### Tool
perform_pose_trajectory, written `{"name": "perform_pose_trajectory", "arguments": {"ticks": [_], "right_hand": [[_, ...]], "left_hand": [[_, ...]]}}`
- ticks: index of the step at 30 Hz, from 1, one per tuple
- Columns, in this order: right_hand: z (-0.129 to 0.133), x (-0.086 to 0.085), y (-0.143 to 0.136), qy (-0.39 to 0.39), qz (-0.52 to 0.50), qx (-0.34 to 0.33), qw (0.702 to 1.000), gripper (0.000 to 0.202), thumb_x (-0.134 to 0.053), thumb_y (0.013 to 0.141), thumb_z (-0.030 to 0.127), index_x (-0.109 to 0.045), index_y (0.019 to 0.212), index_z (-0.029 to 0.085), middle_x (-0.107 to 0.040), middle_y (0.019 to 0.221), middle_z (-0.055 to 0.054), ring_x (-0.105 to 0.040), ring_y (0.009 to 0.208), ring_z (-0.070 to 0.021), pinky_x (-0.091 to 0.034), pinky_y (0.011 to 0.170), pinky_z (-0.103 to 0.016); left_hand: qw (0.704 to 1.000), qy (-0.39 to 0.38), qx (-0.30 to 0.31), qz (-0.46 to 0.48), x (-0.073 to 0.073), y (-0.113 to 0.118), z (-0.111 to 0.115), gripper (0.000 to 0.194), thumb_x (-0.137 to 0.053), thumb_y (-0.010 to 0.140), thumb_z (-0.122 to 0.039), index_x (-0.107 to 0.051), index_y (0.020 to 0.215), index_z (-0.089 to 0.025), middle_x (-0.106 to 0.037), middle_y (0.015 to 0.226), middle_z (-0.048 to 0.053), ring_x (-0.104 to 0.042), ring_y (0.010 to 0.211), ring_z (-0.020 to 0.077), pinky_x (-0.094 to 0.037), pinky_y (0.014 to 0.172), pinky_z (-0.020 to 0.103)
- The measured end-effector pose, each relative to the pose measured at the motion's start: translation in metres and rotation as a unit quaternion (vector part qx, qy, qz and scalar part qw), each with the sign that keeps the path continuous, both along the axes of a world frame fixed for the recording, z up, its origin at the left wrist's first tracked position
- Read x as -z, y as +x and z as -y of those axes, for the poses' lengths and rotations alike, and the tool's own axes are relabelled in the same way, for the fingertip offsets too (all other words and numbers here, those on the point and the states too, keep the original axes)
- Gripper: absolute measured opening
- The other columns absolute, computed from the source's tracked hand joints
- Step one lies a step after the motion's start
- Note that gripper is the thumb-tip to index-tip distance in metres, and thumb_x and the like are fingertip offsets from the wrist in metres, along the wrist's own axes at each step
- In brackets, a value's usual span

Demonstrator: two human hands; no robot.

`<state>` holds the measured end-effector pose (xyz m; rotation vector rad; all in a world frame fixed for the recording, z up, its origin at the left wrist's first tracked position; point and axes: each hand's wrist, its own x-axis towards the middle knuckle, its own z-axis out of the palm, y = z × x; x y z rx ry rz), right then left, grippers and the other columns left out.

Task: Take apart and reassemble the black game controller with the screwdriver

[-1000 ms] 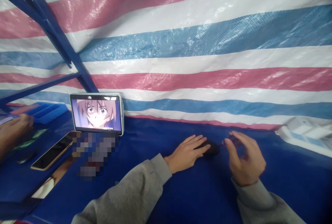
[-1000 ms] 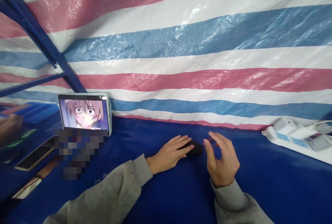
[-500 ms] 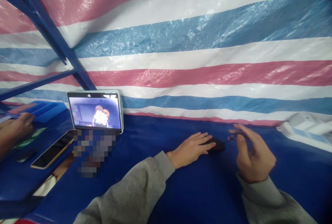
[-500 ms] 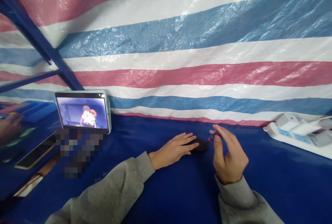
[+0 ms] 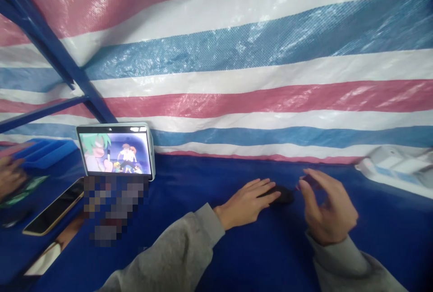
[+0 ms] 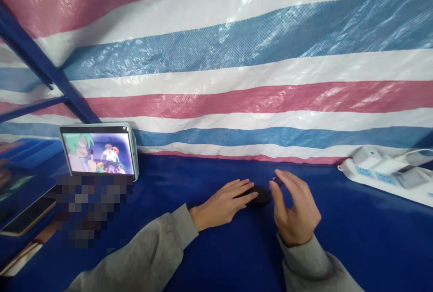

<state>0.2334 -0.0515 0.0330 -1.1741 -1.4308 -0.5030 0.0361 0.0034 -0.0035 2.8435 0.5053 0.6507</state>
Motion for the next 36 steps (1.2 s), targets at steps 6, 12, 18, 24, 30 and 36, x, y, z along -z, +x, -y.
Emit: {"name": "perform_pose_trajectory", "arguments": {"ticks": [6, 12, 18, 24, 30, 36], "right_hand": [[-0.0023, -0.0010, 0.0041, -0.018, -0.006, -0.016, 1.000, 0.036, -0.061, 0.088, 0.010, -0.065, 0.123, 0.020, -0.074, 0.103, -0.008, -0.070, 0.091, -0.0217, -0.056, 0.083, -0.038], [-0.0007, -0.0045, 0.0044, -0.010, 0.012, 0.026, 1.000, 0.036, -0.067, 0.086, 0.014, -0.067, 0.121, 0.019, -0.071, 0.104, -0.011, -0.069, 0.086, -0.0217, -0.055, 0.078, -0.037], [0.0009, -0.0074, -0.0006, -0.011, -0.006, 0.021, 1.000, 0.042, -0.069, 0.083, 0.011, -0.066, 0.124, 0.021, -0.075, 0.099, -0.008, -0.071, 0.087, -0.0228, -0.056, 0.079, -0.037], [-0.0007, -0.0047, 0.0021, -0.030, -0.017, -0.003, 0.999, 0.036, -0.059, 0.090, 0.013, -0.066, 0.125, 0.019, -0.074, 0.104, -0.010, -0.071, 0.091, -0.0232, -0.055, 0.084, -0.038], [-0.0011, -0.0018, 0.0021, -0.024, -0.022, 0.018, 0.999, 0.037, -0.067, 0.085, 0.015, -0.067, 0.122, 0.019, -0.075, 0.100, -0.009, -0.070, 0.081, -0.0205, -0.053, 0.068, -0.032], [-0.0028, 0.0003, 0.0016, -0.018, -0.024, -0.002, 1.000, 0.044, -0.058, 0.090, 0.012, -0.061, 0.133, 0.021, -0.075, 0.108, -0.009, -0.071, 0.093, -0.0220, -0.056, 0.087, -0.037]], "left_hand": [[1.000, -0.002, -0.005, -0.002, 0.0039, 0.0013, -0.0015, 0.043, -0.041, 0.105, -0.023, -0.041, 0.148, -0.018, -0.038, 0.157, 0.011, -0.025, 0.150, 0.0192, -0.025, 0.124, 0.039], [1.000, 0.003, 0.004, -0.001, 0.0021, 0.0003, -0.0002, 0.044, -0.041, 0.104, -0.021, -0.041, 0.148, -0.018, -0.038, 0.157, 0.010, -0.025, 0.150, 0.0188, -0.025, 0.124, 0.039], [1.000, 0.009, 0.003, 0.002, 0.0013, 0.0000, 0.0002, 0.042, -0.038, 0.106, -0.022, -0.042, 0.147, -0.016, -0.037, 0.157, 0.010, -0.027, 0.150, 0.0187, -0.025, 0.124, 0.038], [1.000, 0.009, -0.002, -0.002, 0.0025, 0.0004, 0.0001, 0.043, -0.038, 0.105, -0.020, -0.042, 0.147, -0.018, -0.038, 0.157, 0.009, -0.026, 0.150, 0.0191, -0.025, 0.124, 0.039], [1.000, 0.010, -0.012, -0.004, 0.0019, 0.0003, 0.0002, 0.043, -0.040, 0.103, -0.018, -0.043, 0.146, -0.018, -0.038, 0.157, 0.008, -0.028, 0.149, 0.0196, -0.025, 0.124, 0.039], [1.000, 0.010, -0.021, 0.003, 0.0036, 0.0005, 0.0001, 0.042, -0.041, 0.104, -0.021, -0.044, 0.146, -0.019, -0.041, 0.156, 0.008, -0.031, 0.148, 0.0201, -0.027, 0.123, 0.039]]}}
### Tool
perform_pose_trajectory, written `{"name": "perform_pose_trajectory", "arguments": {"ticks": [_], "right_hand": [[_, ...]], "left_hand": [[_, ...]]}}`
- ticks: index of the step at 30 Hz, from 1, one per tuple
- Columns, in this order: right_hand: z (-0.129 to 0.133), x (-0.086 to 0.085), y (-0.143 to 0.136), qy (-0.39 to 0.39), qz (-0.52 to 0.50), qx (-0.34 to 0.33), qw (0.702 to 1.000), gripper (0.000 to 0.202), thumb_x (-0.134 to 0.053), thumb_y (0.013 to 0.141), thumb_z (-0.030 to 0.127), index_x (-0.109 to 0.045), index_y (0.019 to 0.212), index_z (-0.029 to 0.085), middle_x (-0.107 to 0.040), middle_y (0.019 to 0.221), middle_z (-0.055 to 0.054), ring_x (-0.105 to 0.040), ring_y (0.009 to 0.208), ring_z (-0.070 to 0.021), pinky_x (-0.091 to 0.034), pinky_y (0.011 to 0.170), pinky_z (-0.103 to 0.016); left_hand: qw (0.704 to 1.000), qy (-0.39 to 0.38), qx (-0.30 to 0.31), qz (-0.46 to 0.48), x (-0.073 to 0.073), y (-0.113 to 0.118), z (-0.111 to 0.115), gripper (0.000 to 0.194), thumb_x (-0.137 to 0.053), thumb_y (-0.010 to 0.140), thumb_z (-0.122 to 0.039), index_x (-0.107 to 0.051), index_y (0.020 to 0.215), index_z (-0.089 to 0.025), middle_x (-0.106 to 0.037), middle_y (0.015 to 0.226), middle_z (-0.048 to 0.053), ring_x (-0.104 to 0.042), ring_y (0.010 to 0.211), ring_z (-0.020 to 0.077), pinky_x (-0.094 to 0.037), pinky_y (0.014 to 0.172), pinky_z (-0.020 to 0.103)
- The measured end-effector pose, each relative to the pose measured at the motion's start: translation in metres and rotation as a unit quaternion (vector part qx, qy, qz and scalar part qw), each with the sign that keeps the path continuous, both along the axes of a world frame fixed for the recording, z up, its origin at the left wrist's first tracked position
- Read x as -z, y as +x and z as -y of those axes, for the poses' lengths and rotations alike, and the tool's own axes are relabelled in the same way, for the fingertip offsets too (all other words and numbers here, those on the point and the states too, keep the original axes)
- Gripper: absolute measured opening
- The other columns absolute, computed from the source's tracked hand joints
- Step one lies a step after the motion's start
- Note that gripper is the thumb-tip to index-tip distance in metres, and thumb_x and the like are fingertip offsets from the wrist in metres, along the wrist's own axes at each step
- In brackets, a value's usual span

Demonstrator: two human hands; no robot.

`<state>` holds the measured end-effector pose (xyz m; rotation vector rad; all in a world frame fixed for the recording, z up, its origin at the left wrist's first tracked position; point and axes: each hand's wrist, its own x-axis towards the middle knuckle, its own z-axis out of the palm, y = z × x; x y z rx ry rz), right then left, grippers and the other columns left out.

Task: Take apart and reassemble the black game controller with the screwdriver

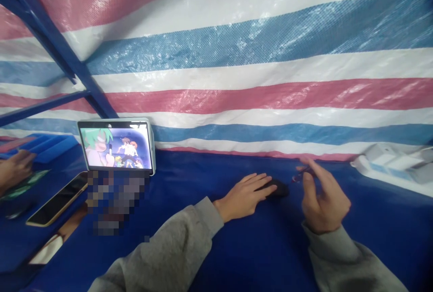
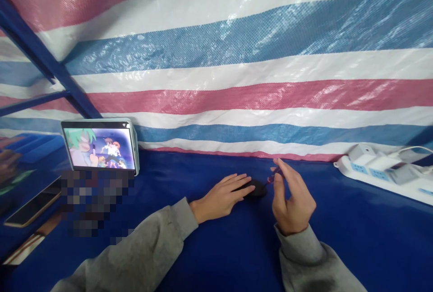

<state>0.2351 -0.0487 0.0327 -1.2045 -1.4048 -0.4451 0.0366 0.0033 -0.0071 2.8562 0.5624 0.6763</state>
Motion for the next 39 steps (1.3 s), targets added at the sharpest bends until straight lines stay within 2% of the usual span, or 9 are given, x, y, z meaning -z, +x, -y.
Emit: {"name": "perform_pose_trajectory", "arguments": {"ticks": [4, 7, 12, 19, 25, 30, 35, 39], "right_hand": [[-0.001, -0.002, 0.000, 0.029, 0.018, 0.039, 0.999, 0.043, -0.068, 0.085, 0.014, -0.066, 0.127, 0.021, -0.074, 0.108, -0.010, -0.072, 0.093, -0.0237, -0.058, 0.085, -0.037], [-0.001, -0.002, 0.002, 0.021, 0.010, 0.050, 0.998, 0.038, -0.069, 0.084, 0.017, -0.069, 0.122, 0.020, -0.073, 0.108, -0.011, -0.072, 0.088, -0.0231, -0.058, 0.080, -0.037], [-0.002, 0.002, 0.003, -0.002, -0.018, 0.007, 1.000, 0.038, -0.058, 0.091, 0.014, -0.064, 0.128, 0.020, -0.074, 0.108, -0.010, -0.071, 0.095, -0.0235, -0.056, 0.088, -0.042], [-0.002, 0.002, 0.002, 0.015, 0.002, 0.023, 1.000, 0.037, -0.069, 0.084, 0.018, -0.067, 0.121, 0.020, -0.072, 0.102, -0.010, -0.068, 0.081, -0.0199, -0.056, 0.078, -0.038], [0.000, -0.001, 0.000, -0.003, -0.011, -0.007, 1.000, 0.036, -0.060, 0.089, 0.014, -0.065, 0.125, 0.020, -0.075, 0.102, -0.009, -0.070, 0.101, -0.0249, -0.056, 0.090, -0.042], [0.002, -0.005, 0.000, 0.014, -0.003, 0.009, 1.000, 0.031, -0.068, 0.085, 0.017, -0.069, 0.116, 0.021, -0.075, 0.102, -0.008, -0.072, 0.087, -0.0223, -0.058, 0.079, -0.038], [0.001, -0.008, -0.001, 0.008, -0.006, -0.009, 1.000, 0.032, -0.059, 0.090, 0.013, -0.068, 0.120, 0.020, -0.075, 0.102, -0.009, -0.071, 0.095, -0.0236, -0.057, 0.086, -0.041], [0.001, -0.008, -0.001, 0.012, 0.001, 0.011, 1.000, 0.032, -0.064, 0.087, 0.014, -0.068, 0.118, 0.020, -0.074, 0.100, -0.009, -0.071, 0.089, -0.0220, -0.057, 0.078, -0.036]], "left_hand": [[1.000, -0.004, -0.002, -0.002, -0.001, 0.000, 0.000, 0.042, -0.041, 0.104, -0.020, -0.044, 0.146, -0.018, -0.041, 0.155, 0.008, -0.031, 0.148, 0.0197, -0.026, 0.123, 0.038], [1.000, -0.009, 0.000, -0.002, -0.003, 0.000, 0.000, 0.043, -0.041, 0.103, -0.020, -0.044, 0.146, -0.019, -0.041, 0.155, 0.008, -0.030, 0.148, 0.0190, -0.027, 0.123, 0.039], [1.000, -0.012, -0.007, -0.003, -0.004, 0.000, 0.001, 0.043, -0.041, 0.104, -0.021, -0.044, 0.146, -0.020, -0.043, 0.154, 0.009, -0.031, 0.148, 0.0188, -0.028, 0.122, 0.039], [1.000, -0.011, -0.002, -0.002, -0.004, 0.000, 0.000, 0.043, -0.041, 0.104, -0.021, -0.043, 0.146, -0.020, -0.043, 0.154, 0.009, -0.032, 0.148, 0.0199, -0.028, 0.122, 0.041], [1.000, -0.010, -0.005, 0.002, -0.003, 0.000, 0.000, 0.043, -0.042, 0.103, -0.020, -0.043, 0.146, -0.020, -0.043, 0.154, 0.009, -0.033, 0.147, 0.0194, -0.028, 0.122, 0.040], [1.000, -0.009, 0.000, -0.003, -0.003, 0.000, 0.000, 0.044, -0.044, 0.102, -0.019, -0.044, 0.146, -0.020, -0.042, 0.155, 0.009, -0.031, 0.148, 0.0187, -0.027, 0.123, 0.040], [1.000, -0.017, 0.000, 0.005, -0.004, -0.001, 0.000, 0.044, -0.042, 0.103, -0.019, -0.043, 0.147, -0.021, -0.043, 0.154, 0.008, -0.032, 0.148, 0.0192, -0.029, 0.122, 0.041], [1.000, -0.008, 0.000, 0.012, -0.002, -0.001, 0.000, 0.043, -0.042, 0.103, -0.019, -0.046, 0.145, -0.021, -0.044, 0.154, 0.008, -0.033, 0.147, 0.0192, -0.028, 0.122, 0.040]]}}
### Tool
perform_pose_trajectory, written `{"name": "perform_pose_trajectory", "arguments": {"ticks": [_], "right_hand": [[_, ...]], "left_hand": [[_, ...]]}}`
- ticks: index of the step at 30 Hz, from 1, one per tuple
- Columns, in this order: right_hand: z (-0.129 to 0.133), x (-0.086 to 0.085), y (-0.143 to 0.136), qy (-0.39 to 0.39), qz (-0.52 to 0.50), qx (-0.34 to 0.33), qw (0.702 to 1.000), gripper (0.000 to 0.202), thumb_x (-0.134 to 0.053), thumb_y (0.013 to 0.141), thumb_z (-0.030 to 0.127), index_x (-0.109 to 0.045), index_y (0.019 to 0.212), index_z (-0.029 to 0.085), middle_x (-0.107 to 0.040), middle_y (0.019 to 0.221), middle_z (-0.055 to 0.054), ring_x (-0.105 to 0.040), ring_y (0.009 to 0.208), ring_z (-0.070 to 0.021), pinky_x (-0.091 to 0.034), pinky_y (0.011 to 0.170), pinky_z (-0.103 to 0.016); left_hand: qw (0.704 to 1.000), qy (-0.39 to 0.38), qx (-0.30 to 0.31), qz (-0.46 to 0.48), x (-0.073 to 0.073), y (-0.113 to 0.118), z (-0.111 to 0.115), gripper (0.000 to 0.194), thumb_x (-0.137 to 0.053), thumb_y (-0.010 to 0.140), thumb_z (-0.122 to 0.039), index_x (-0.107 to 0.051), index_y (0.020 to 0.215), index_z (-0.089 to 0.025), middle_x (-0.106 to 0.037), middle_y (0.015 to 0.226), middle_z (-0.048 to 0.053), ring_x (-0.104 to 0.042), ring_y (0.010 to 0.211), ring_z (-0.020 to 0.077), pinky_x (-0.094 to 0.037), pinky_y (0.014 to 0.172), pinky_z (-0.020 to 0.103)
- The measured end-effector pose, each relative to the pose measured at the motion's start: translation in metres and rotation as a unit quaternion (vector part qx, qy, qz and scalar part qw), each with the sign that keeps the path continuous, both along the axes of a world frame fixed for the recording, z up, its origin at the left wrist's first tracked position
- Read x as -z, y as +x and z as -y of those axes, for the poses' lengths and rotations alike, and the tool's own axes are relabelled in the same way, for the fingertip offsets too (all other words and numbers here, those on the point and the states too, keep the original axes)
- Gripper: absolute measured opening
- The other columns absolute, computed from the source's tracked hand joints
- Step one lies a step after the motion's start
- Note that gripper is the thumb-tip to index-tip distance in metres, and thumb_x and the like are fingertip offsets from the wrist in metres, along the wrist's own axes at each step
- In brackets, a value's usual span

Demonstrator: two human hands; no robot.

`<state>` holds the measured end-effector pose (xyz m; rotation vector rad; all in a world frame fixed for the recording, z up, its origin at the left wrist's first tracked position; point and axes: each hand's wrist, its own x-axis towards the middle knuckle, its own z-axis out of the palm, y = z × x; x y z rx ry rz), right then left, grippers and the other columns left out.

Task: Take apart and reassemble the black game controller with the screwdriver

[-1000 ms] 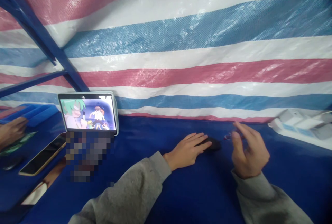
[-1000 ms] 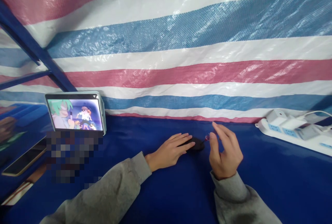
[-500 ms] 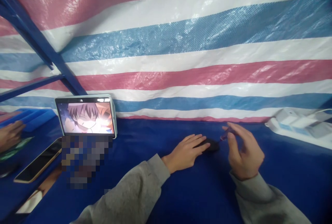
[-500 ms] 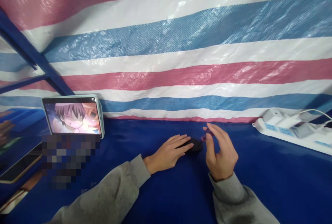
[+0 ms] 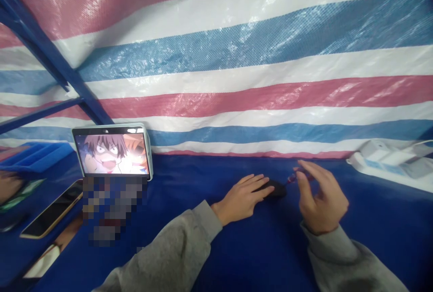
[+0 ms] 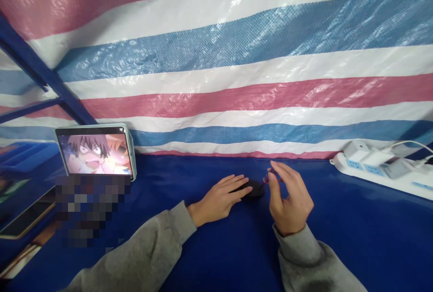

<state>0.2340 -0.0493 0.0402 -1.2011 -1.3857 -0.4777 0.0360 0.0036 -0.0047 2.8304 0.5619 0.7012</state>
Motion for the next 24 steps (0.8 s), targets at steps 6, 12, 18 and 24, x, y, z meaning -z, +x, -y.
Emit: {"name": "perform_pose_trajectory", "arguments": {"ticks": [6, 12, 18, 24], "right_hand": [[0.001, 0.003, 0.002, -0.001, -0.018, -0.004, 1.000, 0.025, -0.066, 0.086, 0.016, -0.070, 0.110, 0.020, -0.074, 0.098, -0.008, -0.070, 0.086, -0.0208, -0.055, 0.074, -0.034], [-0.001, 0.010, 0.000, -0.029, -0.087, -0.019, 0.996, 0.029, -0.063, 0.089, 0.019, -0.067, 0.118, 0.019, -0.075, 0.102, -0.009, -0.072, 0.084, -0.0216, -0.057, 0.081, -0.040], [-0.001, 0.010, -0.004, 0.004, -0.098, -0.036, 0.995, 0.030, -0.065, 0.087, 0.014, -0.068, 0.116, 0.019, -0.075, 0.109, -0.009, -0.073, 0.098, -0.0263, -0.057, 0.090, -0.045], [-0.001, 0.006, 0.000, 0.016, -0.030, -0.009, 0.999, 0.032, -0.067, 0.084, 0.010, -0.070, 0.114, 0.020, -0.075, 0.098, -0.007, -0.071, 0.094, -0.0238, -0.057, 0.082, -0.039]], "left_hand": [[1.000, -0.002, -0.002, -0.008, 0.000, 0.000, 0.000, 0.044, -0.044, 0.102, -0.018, -0.045, 0.146, -0.022, -0.044, 0.154, 0.007, -0.033, 0.147, 0.0185, -0.029, 0.122, 0.040], [1.000, -0.006, -0.004, 0.006, 0.002, 0.000, 0.000, 0.044, -0.042, 0.103, -0.021, -0.044, 0.147, -0.023, -0.045, 0.153, 0.007, -0.034, 0.147, 0.0198, -0.030, 0.121, 0.042], [1.000, -0.006, -0.004, -0.003, 0.002, 0.000, 0.000, 0.043, -0.041, 0.103, -0.021, -0.045, 0.146, -0.022, -0.044, 0.153, 0.007, -0.033, 0.147, 0.0197, -0.028, 0.122, 0.042], [1.000, -0.003, -0.004, -0.005, 0.000, 0.000, 0.001, 0.042, -0.042, 0.103, -0.020, -0.046, 0.145, -0.020, -0.044, 0.153, 0.007, -0.033, 0.147, 0.0192, -0.027, 0.123, 0.040]]}}
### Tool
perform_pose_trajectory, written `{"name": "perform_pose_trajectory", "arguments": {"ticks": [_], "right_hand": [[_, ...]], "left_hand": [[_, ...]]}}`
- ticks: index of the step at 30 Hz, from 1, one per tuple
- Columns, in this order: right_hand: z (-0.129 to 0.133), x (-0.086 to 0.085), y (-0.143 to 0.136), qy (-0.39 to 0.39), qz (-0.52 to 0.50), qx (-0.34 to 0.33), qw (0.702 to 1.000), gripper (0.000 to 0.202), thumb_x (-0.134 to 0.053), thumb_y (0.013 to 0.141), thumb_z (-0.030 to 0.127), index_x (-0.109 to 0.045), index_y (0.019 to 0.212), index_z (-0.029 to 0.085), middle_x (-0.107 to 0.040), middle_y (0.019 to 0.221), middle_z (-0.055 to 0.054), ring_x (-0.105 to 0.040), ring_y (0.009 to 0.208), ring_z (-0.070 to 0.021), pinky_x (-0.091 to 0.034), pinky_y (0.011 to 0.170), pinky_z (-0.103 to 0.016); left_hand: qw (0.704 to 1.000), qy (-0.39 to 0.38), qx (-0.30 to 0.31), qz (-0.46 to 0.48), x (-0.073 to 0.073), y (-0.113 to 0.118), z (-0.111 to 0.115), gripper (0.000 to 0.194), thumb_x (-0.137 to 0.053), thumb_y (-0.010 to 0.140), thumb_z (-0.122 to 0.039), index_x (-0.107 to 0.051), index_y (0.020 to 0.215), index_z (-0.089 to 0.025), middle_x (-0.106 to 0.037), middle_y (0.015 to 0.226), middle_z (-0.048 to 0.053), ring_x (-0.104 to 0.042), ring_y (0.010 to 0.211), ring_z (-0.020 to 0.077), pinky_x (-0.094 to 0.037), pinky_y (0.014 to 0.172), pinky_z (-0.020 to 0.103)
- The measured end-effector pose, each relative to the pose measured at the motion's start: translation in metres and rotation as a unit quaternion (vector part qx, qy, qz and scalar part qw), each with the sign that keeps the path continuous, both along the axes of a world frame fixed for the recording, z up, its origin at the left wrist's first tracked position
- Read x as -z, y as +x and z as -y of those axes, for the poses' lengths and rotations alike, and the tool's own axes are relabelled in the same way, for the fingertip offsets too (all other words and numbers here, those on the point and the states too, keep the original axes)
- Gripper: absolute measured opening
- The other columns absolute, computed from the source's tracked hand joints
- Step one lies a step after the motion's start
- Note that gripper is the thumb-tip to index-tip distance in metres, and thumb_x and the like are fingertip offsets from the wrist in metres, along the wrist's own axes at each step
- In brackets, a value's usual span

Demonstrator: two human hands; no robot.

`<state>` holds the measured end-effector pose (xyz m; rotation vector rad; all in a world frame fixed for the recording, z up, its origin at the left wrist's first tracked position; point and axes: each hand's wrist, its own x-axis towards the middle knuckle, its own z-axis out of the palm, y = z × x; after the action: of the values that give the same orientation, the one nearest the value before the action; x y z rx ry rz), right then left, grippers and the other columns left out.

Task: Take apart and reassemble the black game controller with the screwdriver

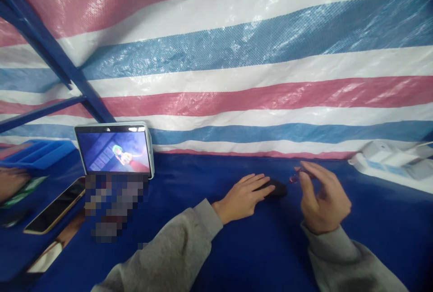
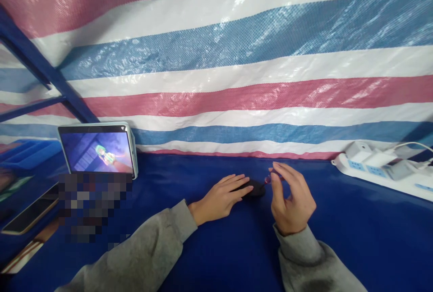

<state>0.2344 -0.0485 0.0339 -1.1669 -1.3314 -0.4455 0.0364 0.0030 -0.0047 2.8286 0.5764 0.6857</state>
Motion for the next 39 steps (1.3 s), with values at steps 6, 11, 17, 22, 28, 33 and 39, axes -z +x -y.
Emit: {"name": "perform_pose_trajectory", "arguments": {"ticks": [6, 11, 17, 22, 28, 33, 39], "right_hand": [[0.0022, -0.0018, 0.0006, -0.015, -0.008, 0.014, 1.000, 0.026, -0.065, 0.087, 0.016, -0.071, 0.112, 0.020, -0.074, 0.098, -0.008, -0.070, 0.085, -0.0211, -0.056, 0.076, -0.036], [0.0024, 0.0000, -0.0022, -0.044, -0.051, -0.007, 0.998, 0.032, -0.062, 0.089, 0.016, -0.067, 0.121, 0.019, -0.076, 0.099, -0.008, -0.072, 0.082, -0.0204, -0.056, 0.080, -0.038], [0.0000, 0.0019, -0.0010, -0.019, -0.040, -0.021, 0.999, 0.029, -0.063, 0.088, 0.015, -0.070, 0.116, 0.019, -0.075, 0.102, -0.009, -0.070, 0.096, -0.0236, -0.056, 0.087, -0.042], [0.0009, -0.0004, -0.0009, -0.015, -0.014, -0.018, 1.000, 0.035, -0.061, 0.088, 0.009, -0.068, 0.121, 0.020, -0.075, 0.100, -0.009, -0.070, 0.098, -0.0237, -0.055, 0.089, -0.041], [0.0006, 0.0000, 0.0004, -0.004, -0.004, 0.003, 1.000, 0.030, -0.065, 0.086, 0.012, -0.071, 0.115, 0.018, -0.073, 0.102, -0.010, -0.069, 0.091, -0.0221, -0.056, 0.083, -0.038], [0.0005, -0.0011, -0.0006, -0.016, 0.000, -0.016, 1.000, 0.034, -0.058, 0.090, 0.010, -0.068, 0.121, 0.020, -0.075, 0.101, -0.008, -0.070, 0.097, -0.0229, -0.055, 0.089, -0.040], [-0.0001, 0.0024, 0.0015, 0.000, 0.000, 0.018, 1.000, 0.029, -0.071, 0.082, 0.016, -0.071, 0.111, 0.019, -0.073, 0.100, -0.009, -0.068, 0.082, -0.0200, -0.056, 0.077, -0.036]], "left_hand": [[1.000, 0.003, -0.001, -0.001, -0.0008, 0.0000, 0.0001, 0.041, -0.043, 0.103, -0.020, -0.047, 0.144, -0.019, -0.045, 0.153, 0.008, -0.034, 0.147, 0.0188, -0.026, 0.123, 0.038], [1.000, 0.004, -0.002, -0.001, 0.0007, 0.0000, -0.0003, 0.042, -0.043, 0.103, -0.020, -0.046, 0.145, -0.020, -0.044, 0.153, 0.007, -0.033, 0.147, 0.0184, -0.027, 0.123, 0.039], [1.000, 0.005, -0.002, -0.004, 0.0017, 0.0003, 0.0000, 0.043, -0.043, 0.102, -0.019, -0.046, 0.145, -0.021, -0.044, 0.154, 0.007, -0.032, 0.148, 0.0185, -0.027, 0.123, 0.039], [1.000, 0.007, -0.002, 0.001, 0.0017, 0.0002, 0.0002, 0.042, -0.042, 0.103, -0.020, -0.047, 0.144, -0.020, -0.044, 0.153, 0.007, -0.033, 0.147, 0.0189, -0.027, 0.123, 0.039], [1.000, 0.005, 0.000, 0.003, 0.0012, 0.0003, -0.0001, 0.042, -0.043, 0.102, -0.019, -0.047, 0.145, -0.020, -0.045, 0.153, 0.007, -0.034, 0.147, 0.0194, -0.028, 0.123, 0.040], [1.000, 0.004, -0.002, 0.009, 0.0011, 0.0002, -0.0005, 0.042, -0.042, 0.103, -0.020, -0.047, 0.144, -0.021, -0.045, 0.153, 0.007, -0.035, 0.146, 0.0196, -0.030, 0.122, 0.040], [1.000, 0.007, -0.001, 0.006, 0.0009, 0.0003, -0.0002, 0.042, -0.044, 0.102, -0.019, -0.048, 0.144, -0.020, -0.046, 0.152, 0.007, -0.035, 0.146, 0.0189, -0.029, 0.123, 0.038]]}}
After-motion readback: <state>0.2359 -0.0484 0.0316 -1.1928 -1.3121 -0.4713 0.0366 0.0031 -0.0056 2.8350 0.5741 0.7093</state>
